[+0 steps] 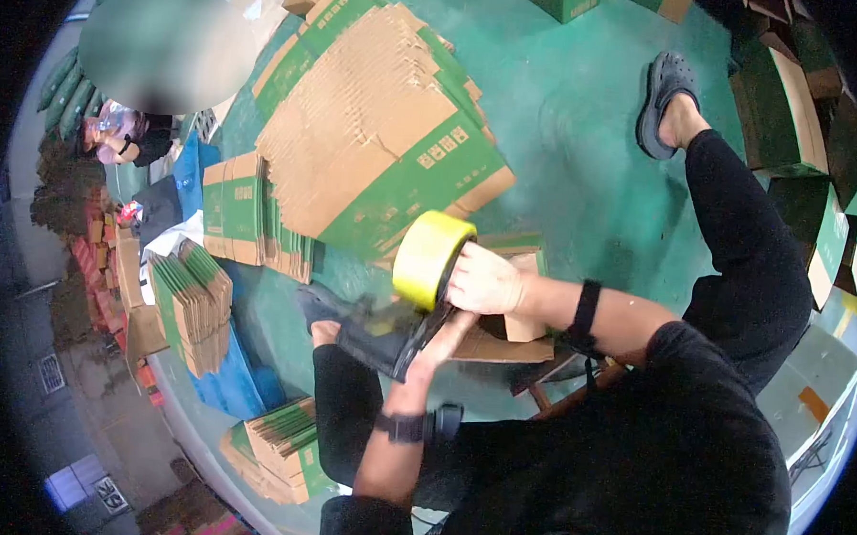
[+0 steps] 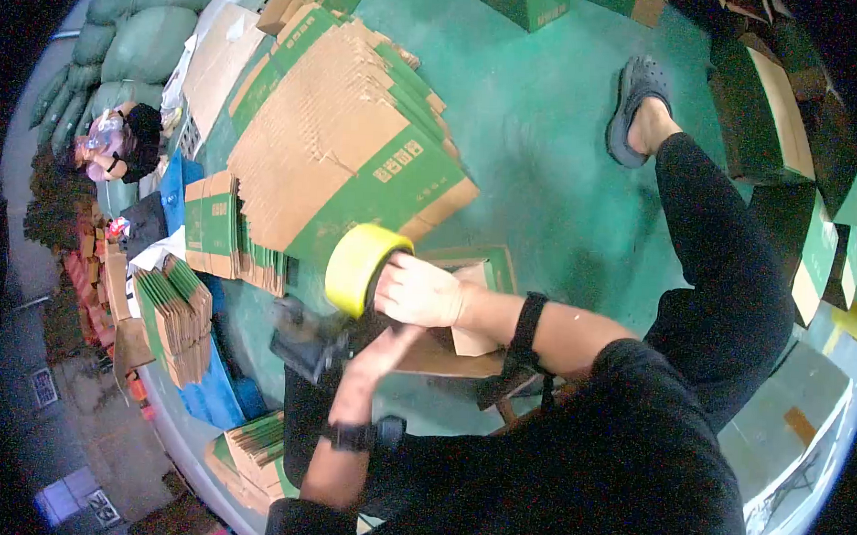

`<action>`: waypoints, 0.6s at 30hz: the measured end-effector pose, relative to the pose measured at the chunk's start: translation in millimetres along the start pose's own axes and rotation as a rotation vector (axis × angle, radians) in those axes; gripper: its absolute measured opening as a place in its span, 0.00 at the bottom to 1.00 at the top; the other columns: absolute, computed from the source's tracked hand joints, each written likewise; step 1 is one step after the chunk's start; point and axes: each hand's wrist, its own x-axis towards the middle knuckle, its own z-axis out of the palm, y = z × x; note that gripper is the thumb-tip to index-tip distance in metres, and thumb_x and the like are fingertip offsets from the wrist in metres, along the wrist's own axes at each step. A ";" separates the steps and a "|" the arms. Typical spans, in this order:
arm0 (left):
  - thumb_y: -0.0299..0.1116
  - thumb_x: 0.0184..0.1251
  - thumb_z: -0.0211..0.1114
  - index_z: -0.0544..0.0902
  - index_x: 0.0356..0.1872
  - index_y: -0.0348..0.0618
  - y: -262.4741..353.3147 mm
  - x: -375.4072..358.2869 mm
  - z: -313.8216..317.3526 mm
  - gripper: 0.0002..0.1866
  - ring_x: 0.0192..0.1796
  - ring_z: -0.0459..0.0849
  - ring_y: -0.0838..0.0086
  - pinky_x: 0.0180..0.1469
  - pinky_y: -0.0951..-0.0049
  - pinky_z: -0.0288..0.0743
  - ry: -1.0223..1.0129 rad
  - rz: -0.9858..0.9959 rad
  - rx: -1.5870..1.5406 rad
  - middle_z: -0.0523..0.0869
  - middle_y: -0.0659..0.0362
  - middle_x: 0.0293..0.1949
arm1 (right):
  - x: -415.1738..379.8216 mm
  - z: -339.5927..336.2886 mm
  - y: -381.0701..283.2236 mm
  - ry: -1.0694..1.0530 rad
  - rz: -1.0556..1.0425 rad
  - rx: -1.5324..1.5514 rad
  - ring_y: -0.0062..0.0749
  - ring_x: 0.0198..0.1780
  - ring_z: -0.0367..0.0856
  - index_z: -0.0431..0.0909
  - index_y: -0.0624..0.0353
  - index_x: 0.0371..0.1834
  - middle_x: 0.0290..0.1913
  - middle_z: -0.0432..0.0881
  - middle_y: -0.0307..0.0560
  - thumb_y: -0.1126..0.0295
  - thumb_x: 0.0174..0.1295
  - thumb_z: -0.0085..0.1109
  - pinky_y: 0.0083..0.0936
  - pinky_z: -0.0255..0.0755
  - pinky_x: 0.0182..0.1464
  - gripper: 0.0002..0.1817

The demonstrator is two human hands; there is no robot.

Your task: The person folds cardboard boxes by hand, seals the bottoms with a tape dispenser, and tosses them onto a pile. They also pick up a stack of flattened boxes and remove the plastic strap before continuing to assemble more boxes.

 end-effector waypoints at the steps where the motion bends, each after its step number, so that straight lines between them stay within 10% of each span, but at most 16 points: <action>1: 0.54 0.52 0.61 0.61 0.62 0.40 8.3 -6.6 0.1 0.40 0.65 0.60 0.59 0.64 0.64 0.55 -0.070 -0.002 -0.142 0.64 0.47 0.62 | -3.6 10.6 -1.3 0.023 -0.023 -0.035 0.27 0.34 0.71 0.73 0.51 0.22 0.25 0.71 0.35 0.65 0.41 0.50 0.24 0.65 0.40 0.05; 6: 0.60 0.45 0.64 0.61 0.62 0.38 -51.5 42.4 58.8 0.47 0.64 0.63 0.62 0.66 0.68 0.53 -0.281 -0.076 0.192 0.66 0.45 0.61 | 26.9 -18.9 -3.3 -0.197 0.096 -0.040 0.31 0.36 0.74 0.73 0.55 0.25 0.29 0.75 0.41 0.67 0.44 0.48 0.27 0.66 0.40 0.07; 10: 0.68 0.41 0.61 0.56 0.65 0.41 -14.5 44.3 66.1 0.53 0.63 0.33 0.25 0.60 0.34 0.43 0.001 -0.510 0.386 0.39 0.19 0.60 | 38.5 -24.4 31.2 -0.215 0.404 0.019 0.44 0.34 0.74 0.69 0.61 0.27 0.27 0.73 0.51 0.70 0.41 0.52 0.36 0.65 0.41 0.09; 13: 0.62 0.42 0.65 0.67 0.59 0.39 -21.2 22.4 48.1 0.46 0.64 0.34 0.28 0.61 0.35 0.43 -0.075 -0.368 0.279 0.37 0.26 0.63 | -22.2 4.5 7.2 -0.310 0.590 0.216 0.50 0.43 0.73 0.70 0.66 0.36 0.33 0.74 0.55 0.71 0.36 0.62 0.39 0.64 0.49 0.21; 15: 0.59 0.54 0.54 0.75 0.53 0.43 -18.5 -13.8 14.3 0.33 0.66 0.54 0.49 0.59 0.37 0.48 -0.044 -0.294 0.428 0.61 0.43 0.62 | -60.4 15.8 -1.3 -0.280 0.551 0.133 0.47 0.49 0.72 0.72 0.63 0.37 0.39 0.76 0.53 0.73 0.33 0.62 0.42 0.59 0.57 0.22; 18: 0.44 0.65 0.47 0.69 0.55 0.32 -70.2 -52.0 29.8 0.26 0.64 0.60 0.51 0.60 0.42 0.50 0.605 -0.140 0.416 0.63 0.44 0.61 | -42.4 -5.4 -7.5 -0.253 0.555 0.275 0.46 0.54 0.68 0.74 0.58 0.40 0.46 0.75 0.50 0.75 0.33 0.60 0.41 0.56 0.60 0.23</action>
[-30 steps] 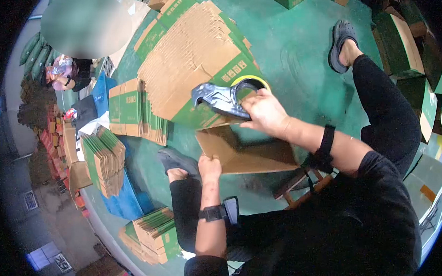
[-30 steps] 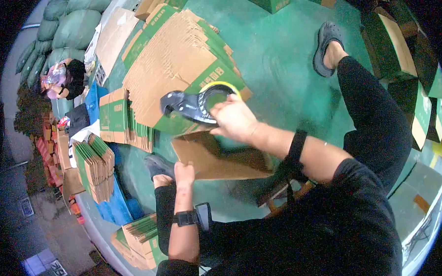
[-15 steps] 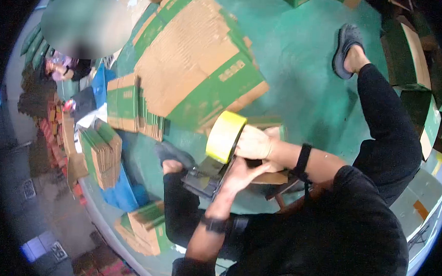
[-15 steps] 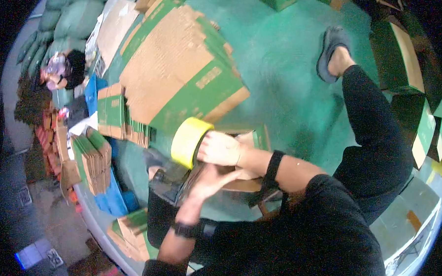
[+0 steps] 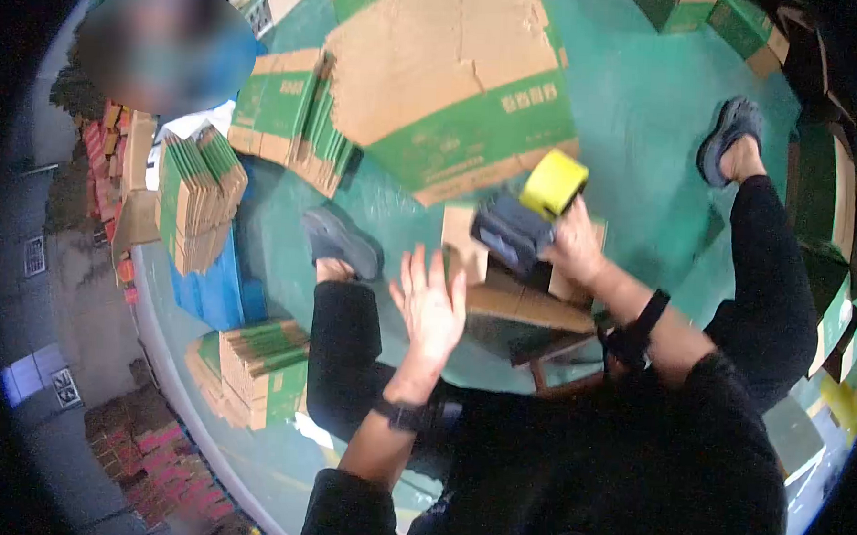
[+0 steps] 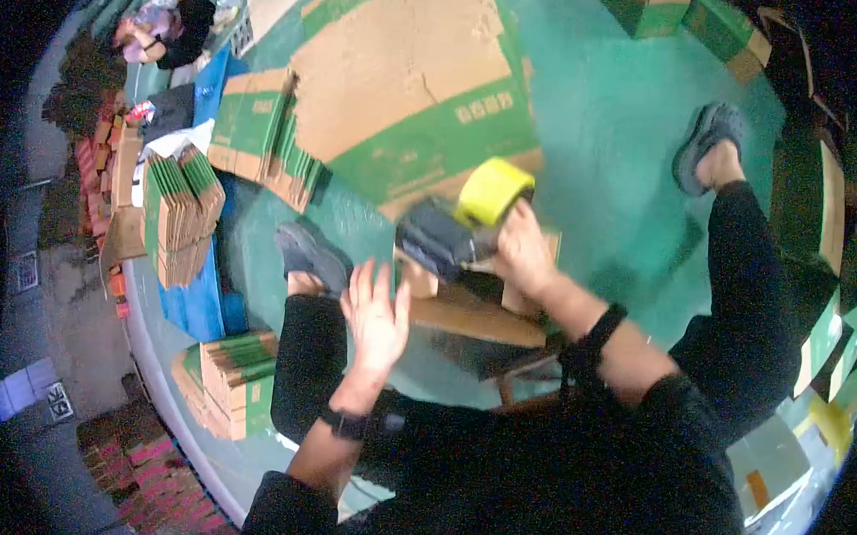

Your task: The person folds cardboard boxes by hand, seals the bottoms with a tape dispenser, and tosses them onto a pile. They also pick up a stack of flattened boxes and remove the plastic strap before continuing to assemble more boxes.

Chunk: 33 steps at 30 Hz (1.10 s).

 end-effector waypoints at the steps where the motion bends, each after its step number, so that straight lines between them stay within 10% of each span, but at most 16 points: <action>1: 0.41 0.65 0.47 0.66 0.56 0.30 -13.3 1.9 18.3 0.26 0.63 0.60 0.49 0.61 0.45 0.51 0.140 0.002 -0.095 0.62 0.43 0.62 | 5.0 0.4 3.2 -0.073 -0.007 0.032 0.46 0.54 0.68 0.74 0.57 0.40 0.47 0.74 0.50 0.75 0.34 0.60 0.41 0.54 0.61 0.23; 4: 0.37 0.68 0.40 0.58 0.60 0.28 -7.7 48.2 44.1 0.26 0.65 0.55 0.47 0.66 0.62 0.51 0.293 -0.066 -0.377 0.55 0.37 0.63 | 11.3 -4.7 5.7 -0.087 -0.011 0.064 0.47 0.54 0.67 0.73 0.57 0.42 0.47 0.74 0.50 0.77 0.38 0.58 0.41 0.52 0.61 0.22; 14: 0.34 0.64 0.48 0.63 0.54 0.32 14.8 78.0 61.6 0.21 0.45 0.74 0.48 0.46 0.57 0.70 0.260 -0.260 -0.289 0.74 0.42 0.42 | 8.1 27.3 -18.2 -0.239 0.097 0.258 0.41 0.54 0.69 0.73 0.59 0.44 0.51 0.73 0.49 0.73 0.52 0.52 0.29 0.63 0.55 0.15; 15: 0.33 0.62 0.49 0.63 0.54 0.31 9.9 85.9 70.9 0.21 0.50 0.70 0.45 0.49 0.57 0.68 0.339 -0.190 -0.262 0.71 0.40 0.47 | 8.5 30.8 -10.8 -0.253 -0.197 -0.140 0.38 0.52 0.71 0.73 0.60 0.45 0.50 0.73 0.49 0.75 0.55 0.47 0.28 0.65 0.54 0.13; 17: 0.30 0.60 0.51 0.62 0.56 0.31 9.3 85.8 63.4 0.24 0.56 0.65 0.44 0.56 0.56 0.63 0.458 -0.090 -0.332 0.67 0.40 0.53 | 11.1 25.6 -10.3 -0.256 -0.155 -0.108 0.37 0.51 0.72 0.71 0.61 0.47 0.49 0.73 0.48 0.73 0.56 0.47 0.29 0.66 0.54 0.15; 19: 0.31 0.58 0.55 0.61 0.58 0.31 5.5 72.8 62.7 0.27 0.61 0.61 0.44 0.62 0.51 0.53 0.463 0.036 -0.285 0.66 0.41 0.57 | -2.6 45.1 14.9 -0.212 0.253 0.453 0.38 0.51 0.73 0.69 0.61 0.51 0.49 0.74 0.48 0.72 0.56 0.48 0.30 0.66 0.55 0.17; 23: 0.39 0.45 0.66 0.67 0.55 0.33 9.1 9.9 52.4 0.35 0.65 0.58 0.55 0.66 0.47 0.42 -0.075 0.544 -0.366 0.65 0.47 0.60 | -0.3 31.6 2.9 -0.228 -0.210 -0.293 0.42 0.57 0.68 0.68 0.55 0.55 0.52 0.73 0.48 0.74 0.49 0.54 0.37 0.60 0.62 0.25; 25: 0.39 0.40 0.69 0.69 0.54 0.36 8.2 6.2 59.7 0.36 0.65 0.60 0.59 0.66 0.50 0.44 0.036 0.539 -0.346 0.67 0.50 0.59 | 4.5 27.7 1.9 -0.221 0.089 0.098 0.48 0.59 0.65 0.70 0.59 0.52 0.53 0.72 0.54 0.75 0.44 0.58 0.40 0.59 0.60 0.26; 27: 0.36 0.39 0.70 0.71 0.54 0.42 4.0 17.1 60.2 0.34 0.65 0.61 0.66 0.67 0.57 0.47 0.162 0.577 -0.342 0.70 0.57 0.58 | 22.0 8.9 -2.2 -0.305 -0.067 -0.339 0.49 0.51 0.69 0.70 0.62 0.49 0.46 0.73 0.54 0.74 0.44 0.58 0.37 0.61 0.55 0.24; 33: 0.34 0.36 0.71 0.71 0.55 0.46 4.2 13.6 69.8 0.36 0.65 0.62 0.69 0.65 0.59 0.51 0.266 0.534 -0.399 0.69 0.61 0.59 | 135.3 -61.0 -133.6 -0.498 -0.175 0.035 0.50 0.39 0.76 0.67 0.57 0.52 0.36 0.78 0.55 0.73 0.47 0.57 0.38 0.70 0.42 0.25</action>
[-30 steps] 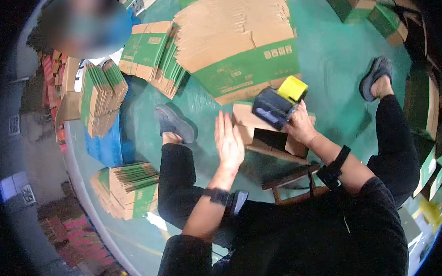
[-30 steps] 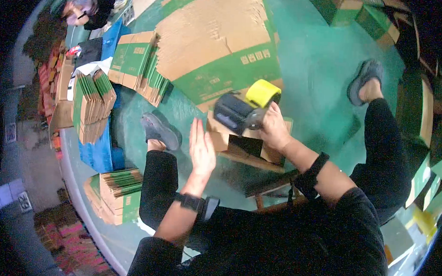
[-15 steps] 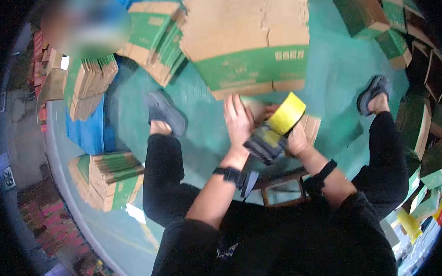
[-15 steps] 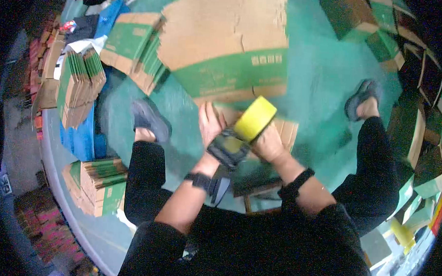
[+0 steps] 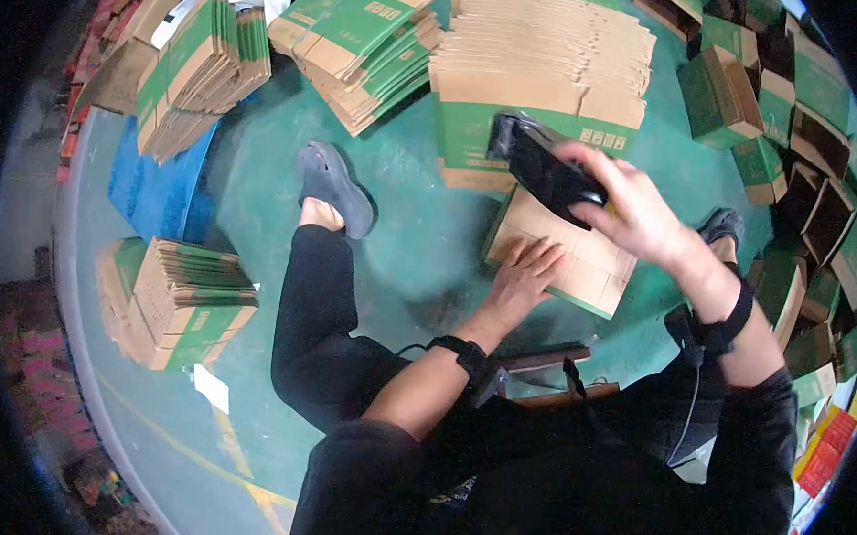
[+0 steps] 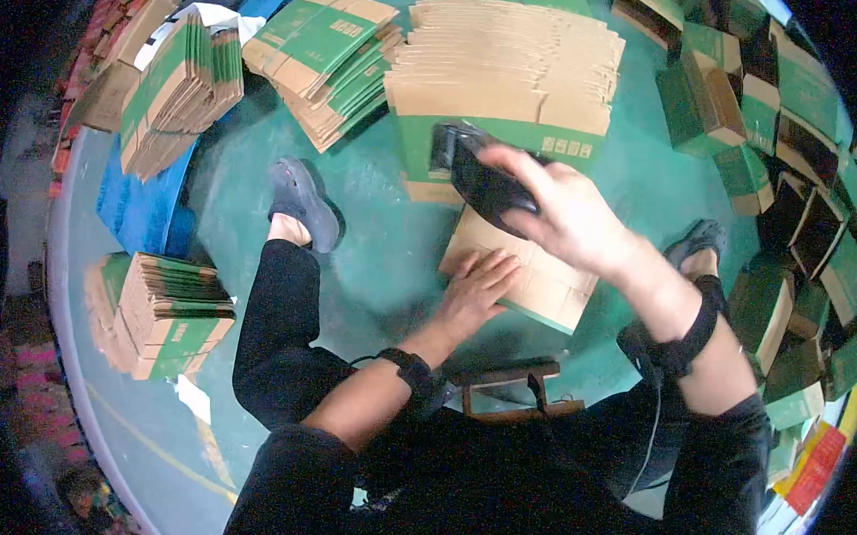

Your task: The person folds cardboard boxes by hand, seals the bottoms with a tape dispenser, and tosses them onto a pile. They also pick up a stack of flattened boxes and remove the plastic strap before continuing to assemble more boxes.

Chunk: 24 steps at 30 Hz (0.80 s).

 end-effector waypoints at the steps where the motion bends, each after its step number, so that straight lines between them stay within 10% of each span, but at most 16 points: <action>1: 0.35 0.37 0.71 0.70 0.56 0.44 -0.4 -1.3 2.8 0.37 0.65 0.61 0.70 0.66 0.60 0.49 -0.007 0.000 0.005 0.67 0.61 0.61 | 17.2 1.7 -4.7 -0.050 0.050 0.045 0.50 0.39 0.77 0.68 0.55 0.51 0.36 0.78 0.54 0.72 0.48 0.55 0.38 0.70 0.41 0.22; 8: 0.30 0.38 0.68 0.73 0.53 0.43 0.8 -2.8 0.2 0.32 0.65 0.62 0.68 0.67 0.62 0.48 0.071 -0.053 -0.157 0.71 0.58 0.58 | 115.9 85.5 -8.6 -0.342 0.306 -0.161 0.43 0.40 0.79 0.80 0.55 0.34 0.34 0.81 0.52 0.51 0.46 0.60 0.30 0.72 0.44 0.20; 15: 0.27 0.49 0.53 0.79 0.43 0.41 -2.8 -2.5 0.6 0.17 0.61 0.67 0.66 0.66 0.60 0.51 0.066 -0.146 -0.385 0.78 0.55 0.49 | 175.6 172.9 6.5 -0.657 0.573 -0.505 0.42 0.39 0.80 0.81 0.51 0.35 0.36 0.82 0.48 0.54 0.43 0.56 0.33 0.73 0.42 0.18; 18: 0.28 0.50 0.54 0.78 0.46 0.41 -4.1 4.6 -1.9 0.19 0.61 0.67 0.67 0.66 0.61 0.52 -0.239 -0.153 -0.140 0.77 0.56 0.51 | 180.6 145.8 -4.1 -0.732 0.553 -0.470 0.43 0.39 0.80 0.81 0.50 0.36 0.36 0.82 0.48 0.54 0.43 0.57 0.35 0.73 0.42 0.19; 20: 0.27 0.42 0.61 0.77 0.47 0.41 -6.5 -0.9 10.2 0.24 0.62 0.66 0.68 0.66 0.61 0.52 0.109 -0.076 -0.243 0.74 0.58 0.55 | 161.7 110.9 -17.1 -0.734 0.575 -0.461 0.40 0.40 0.80 0.80 0.54 0.40 0.36 0.82 0.49 0.56 0.47 0.56 0.32 0.73 0.42 0.20; 24: 0.32 0.34 0.70 0.77 0.47 0.44 -9.3 -6.8 18.3 0.29 0.60 0.68 0.68 0.64 0.61 0.54 0.127 -0.043 -0.246 0.75 0.60 0.54 | 5.2 13.9 3.3 -0.394 0.386 0.181 0.29 0.50 0.76 0.74 0.61 0.50 0.48 0.79 0.48 0.64 0.53 0.61 0.25 0.68 0.53 0.21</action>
